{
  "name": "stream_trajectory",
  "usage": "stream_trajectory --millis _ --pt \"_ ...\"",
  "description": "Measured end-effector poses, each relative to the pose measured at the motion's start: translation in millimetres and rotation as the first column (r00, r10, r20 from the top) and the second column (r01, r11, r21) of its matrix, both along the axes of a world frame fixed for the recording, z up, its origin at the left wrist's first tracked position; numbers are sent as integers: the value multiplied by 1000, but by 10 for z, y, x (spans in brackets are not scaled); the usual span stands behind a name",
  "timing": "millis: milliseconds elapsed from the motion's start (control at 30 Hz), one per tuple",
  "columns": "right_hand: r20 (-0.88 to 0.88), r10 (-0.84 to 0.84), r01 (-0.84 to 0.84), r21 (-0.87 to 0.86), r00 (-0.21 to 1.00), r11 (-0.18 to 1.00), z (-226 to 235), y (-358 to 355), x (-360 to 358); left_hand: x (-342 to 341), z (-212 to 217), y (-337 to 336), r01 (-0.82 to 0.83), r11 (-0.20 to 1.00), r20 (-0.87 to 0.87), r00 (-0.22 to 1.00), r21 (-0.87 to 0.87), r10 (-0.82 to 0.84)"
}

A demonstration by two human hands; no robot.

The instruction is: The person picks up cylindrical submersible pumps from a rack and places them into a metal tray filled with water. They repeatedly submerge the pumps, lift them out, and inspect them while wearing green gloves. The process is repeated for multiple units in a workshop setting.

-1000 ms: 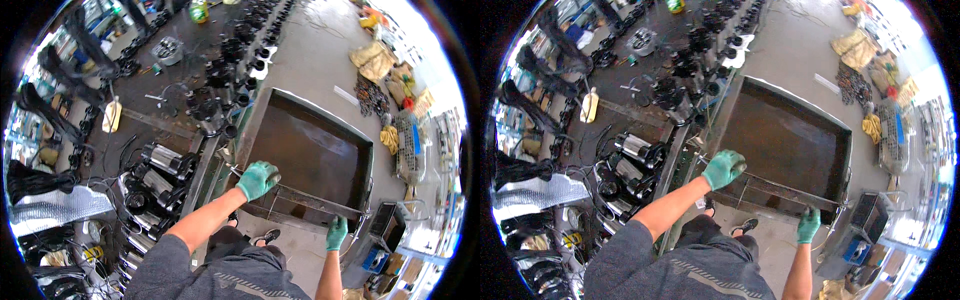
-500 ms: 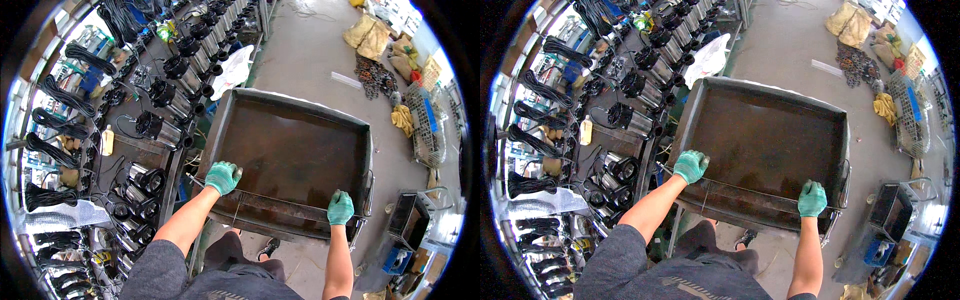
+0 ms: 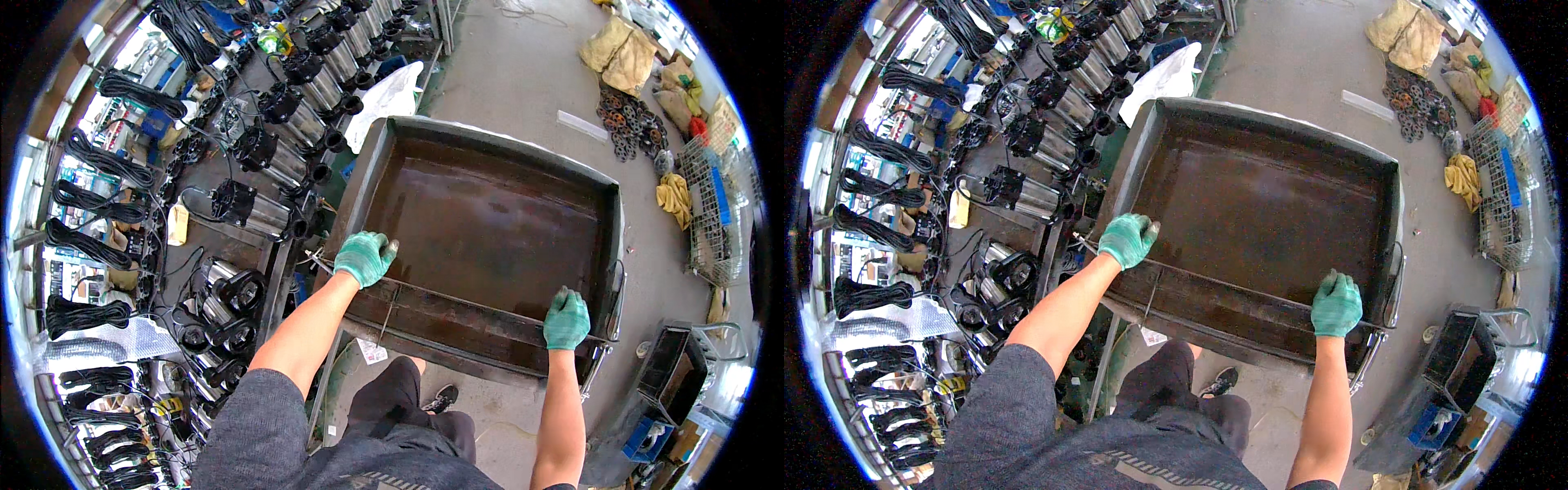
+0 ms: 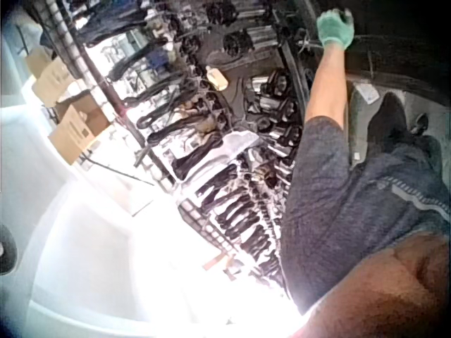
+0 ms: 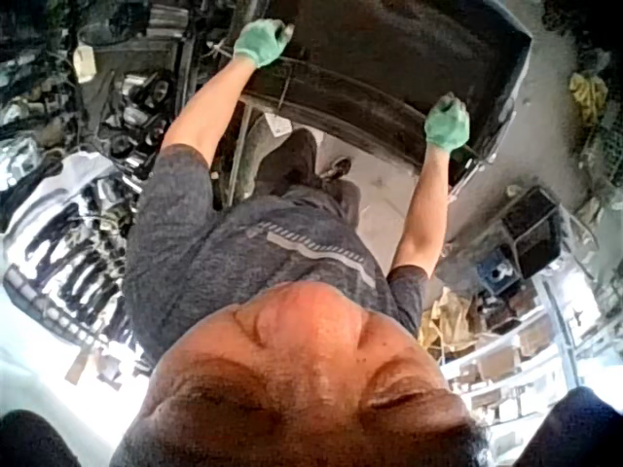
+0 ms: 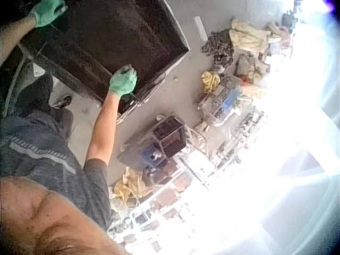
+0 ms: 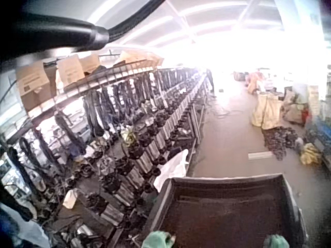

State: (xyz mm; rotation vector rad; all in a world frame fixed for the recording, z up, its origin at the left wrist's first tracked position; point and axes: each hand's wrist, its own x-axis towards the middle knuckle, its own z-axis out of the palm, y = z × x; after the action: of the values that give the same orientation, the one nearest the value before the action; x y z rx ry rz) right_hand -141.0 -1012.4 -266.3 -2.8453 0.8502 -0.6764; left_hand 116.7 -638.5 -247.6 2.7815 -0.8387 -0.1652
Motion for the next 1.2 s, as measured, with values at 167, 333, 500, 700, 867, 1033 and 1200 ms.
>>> stream_trajectory --millis 167,333,500,700,867,1033,1200 --pt "-19 -6 5 -21 1000 1000 -10 -235 330 325 67 -278 -84 995 -102 991 47 89" --pt "-26 -43 44 16 999 999 -36 -467 702 713 95 -562 -112 992 -117 986 62 119" --pt "-29 -70 71 26 997 997 -47 -661 991 1123 94 -809 -111 992 -152 981 62 120" --pt "-83 -133 134 3 988 991 -86 -1023 1450 1595 85 -1168 -119 991 -158 979 67 128" --pt "-78 -117 116 -13 990 993 -113 -1306 1732 1921 20 -1400 -92 994 -151 984 56 99" --pt "-112 -146 151 39 983 988 -101 -1431 1891 2076 -2 -1526 -85 993 -164 982 79 97" --pt "-112 -122 126 34 986 991 -96 -1460 1961 2198 53 -1584 -85 992 -190 976 96 102"
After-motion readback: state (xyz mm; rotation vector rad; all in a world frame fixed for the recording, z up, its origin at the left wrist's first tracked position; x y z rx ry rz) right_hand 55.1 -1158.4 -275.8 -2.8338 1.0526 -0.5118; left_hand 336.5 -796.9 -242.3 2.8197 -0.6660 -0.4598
